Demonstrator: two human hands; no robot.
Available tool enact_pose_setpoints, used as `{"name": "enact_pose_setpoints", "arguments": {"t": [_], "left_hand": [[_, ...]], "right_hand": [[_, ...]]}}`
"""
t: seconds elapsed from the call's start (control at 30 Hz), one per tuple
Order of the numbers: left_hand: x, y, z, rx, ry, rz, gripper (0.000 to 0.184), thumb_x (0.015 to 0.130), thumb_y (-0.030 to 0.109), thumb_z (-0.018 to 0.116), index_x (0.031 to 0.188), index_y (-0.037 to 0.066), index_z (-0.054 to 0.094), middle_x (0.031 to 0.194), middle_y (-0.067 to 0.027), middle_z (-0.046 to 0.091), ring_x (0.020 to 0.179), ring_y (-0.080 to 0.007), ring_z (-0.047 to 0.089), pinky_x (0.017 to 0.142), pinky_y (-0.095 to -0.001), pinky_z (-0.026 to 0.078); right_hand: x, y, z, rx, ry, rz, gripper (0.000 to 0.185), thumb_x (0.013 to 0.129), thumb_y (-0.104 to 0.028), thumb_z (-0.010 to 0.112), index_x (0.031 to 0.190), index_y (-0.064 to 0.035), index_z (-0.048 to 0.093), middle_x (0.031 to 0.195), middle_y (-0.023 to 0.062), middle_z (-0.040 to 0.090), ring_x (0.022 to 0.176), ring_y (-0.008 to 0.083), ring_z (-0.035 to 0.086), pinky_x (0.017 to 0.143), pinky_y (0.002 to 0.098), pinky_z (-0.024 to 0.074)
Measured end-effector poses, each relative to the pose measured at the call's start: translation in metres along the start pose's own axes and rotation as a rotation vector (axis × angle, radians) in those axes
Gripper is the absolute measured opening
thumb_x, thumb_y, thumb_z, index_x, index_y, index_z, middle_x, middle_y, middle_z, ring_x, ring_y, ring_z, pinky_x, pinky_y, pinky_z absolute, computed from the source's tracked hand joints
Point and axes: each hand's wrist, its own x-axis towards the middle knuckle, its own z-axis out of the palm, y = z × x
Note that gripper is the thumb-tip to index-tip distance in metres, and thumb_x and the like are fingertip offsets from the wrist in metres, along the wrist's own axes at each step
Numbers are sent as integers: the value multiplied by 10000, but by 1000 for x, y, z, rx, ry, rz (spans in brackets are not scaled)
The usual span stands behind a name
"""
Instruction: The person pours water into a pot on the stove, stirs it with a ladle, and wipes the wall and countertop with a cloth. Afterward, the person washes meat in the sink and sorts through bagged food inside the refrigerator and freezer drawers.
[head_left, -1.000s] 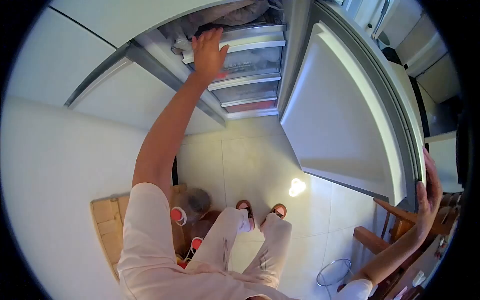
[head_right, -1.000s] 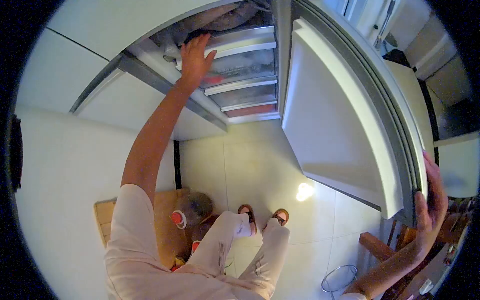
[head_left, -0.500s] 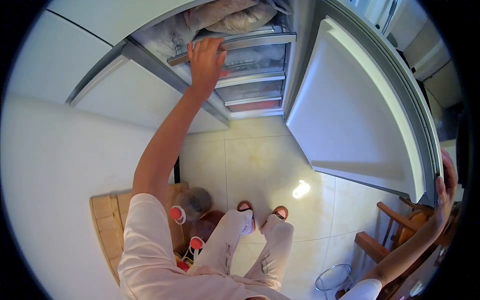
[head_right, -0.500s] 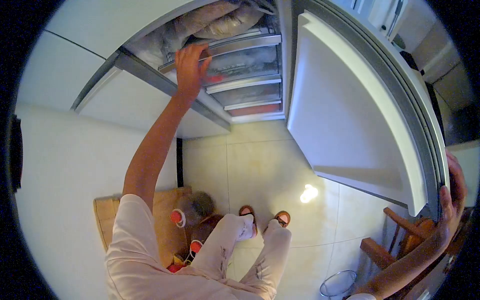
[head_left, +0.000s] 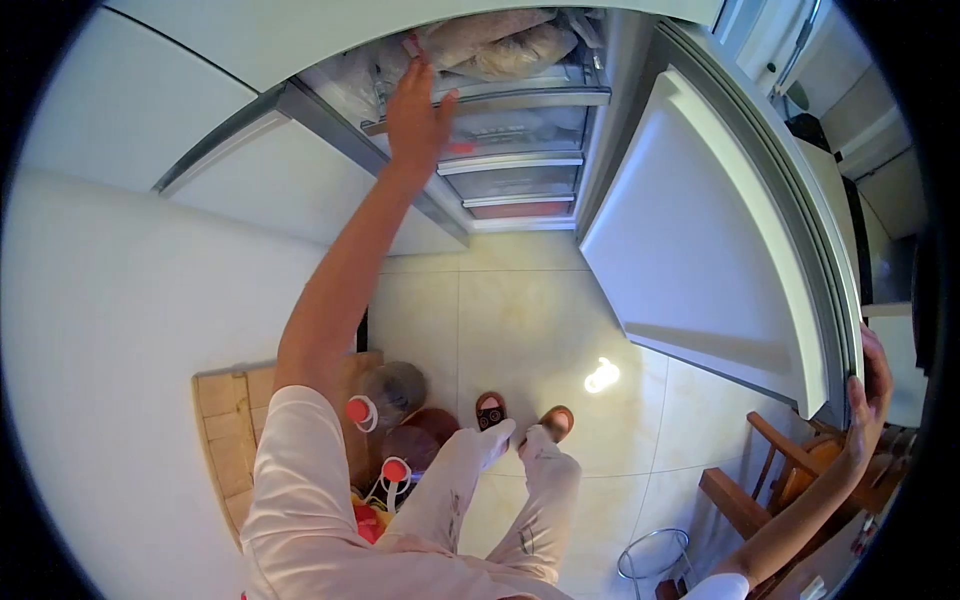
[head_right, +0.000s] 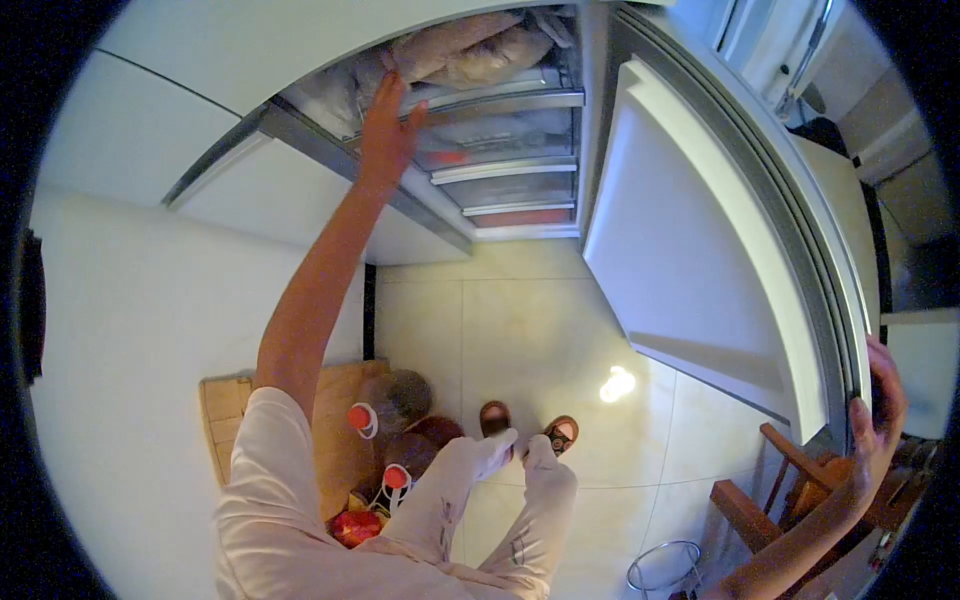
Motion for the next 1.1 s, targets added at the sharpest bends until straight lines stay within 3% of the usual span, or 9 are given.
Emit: {"name": "enact_pose_setpoints", "arguments": {"t": [0.2, 0.3, 0.4, 0.6, 0.8, 0.9, 0.93, 1.03, 1.1], "left_hand": [[0, 43, 9, -22, -181, 0, 468, 807, 326, 599, 1221, 123, 520, 1330, -229, 389, 1172, -373, 441, 1003, -468, 310], [12, 43, 17, 80, -199, 11, 436, 841, 329, 581, 1202, 92, 528, 1341, -194, 400, 1208, -351, 419, 963, -418, 380], [9, 7, 20, -167, -131, -10, 428, 812, 298, 591, 1196, 117, 536, 1278, -173, 466, 1137, -347, 476, 955, -409, 388], [-6, -7, -29, -19, -29, 45, 355, 772, 126, 620, 1120, 79, 571, 1186, -146, 544, 1061, -339, 526, 902, -402, 428], [-92, 24, -18, -263, -213, -176, 319, 796, 85, 617, 1110, 80, 561, 1173, -136, 560, 1072, -283, 532, 924, -370, 408], [-81, 32, 18, -485, -227, -643, 336, 773, 144, 634, 1088, 52, 567, 1094, -138, 587, 1012, -310, 551, 862, -380, 438], [-93, -4, 55, -530, -153, -591, 372, 759, 172, 652, 1104, 73, 552, 1101, -121, 581, 993, -289, 560, 825, -371, 449], [-58, 12, 68, -396, -36, -565, 386, 752, 186, 658, 1105, 72, 553, 1076, -129, 591, 972, -291, 570, 809, -365, 457], [-60, 0, 73, -296, -156, -617, 399, 741, 191, 668, 1102, 61, 561, 1045, -147, 602, 957, -294, 579, 808, -370, 459]], "right_hand": [[-4, 3, 3, 18, 39, 0, 594, 791, -447, 606, 1160, 13, 534, 1266, 177, 482, 1213, 282, 416, 1034, 400, 263], [-4, 1, 3, 33, 39, -4, 583, 796, -427, 605, 1170, 14, 528, 1268, 179, 479, 1208, 283, 421, 1031, 400, 266], [-6, -1, 3, 46, 31, 6, 545, 792, -389, 606, 1177, -9, 537, 1265, 168, 488, 1196, 279, 437, 1030, 402, 277], [-6, -17, 9, 68, 34, 34, 514, 755, -386, 627, 1147, -56, 592, 1215, 150, 545, 1186, 278, 464, 1040, 428, 283], [12, -18, -1, 94, 8, 9, 463, 761, -346, 633, 1121, -57, 614, 1179, 135, 573, 1203, 297, 450, 1046, 450, 273], [21, -6, -9, 85, 7, -33, 441, 778, -308, 628, 1136, -53, 607, 1186, 132, 570, 1213, 306, 439, 1053, 455, 258], [22, -4, -11, 76, 3, -43, 434, 784, -295, 625, 1142, -51, 604, 1189, 131, 568, 1217, 308, 435, 1055, 457, 253], [27, 1, -13, 45, 40, -45, 432, 795, -281, 622, 1108, 16, 595, 1171, 153, 558, 1207, 314, 419, 1021, 443, 268], [25, 12, -7, -11, 134, -98, 367, 830, -202, 586, 1125, 17, 588, 1187, 151, 547, 1204, 299, 425, 1021, 423, 282]]}}
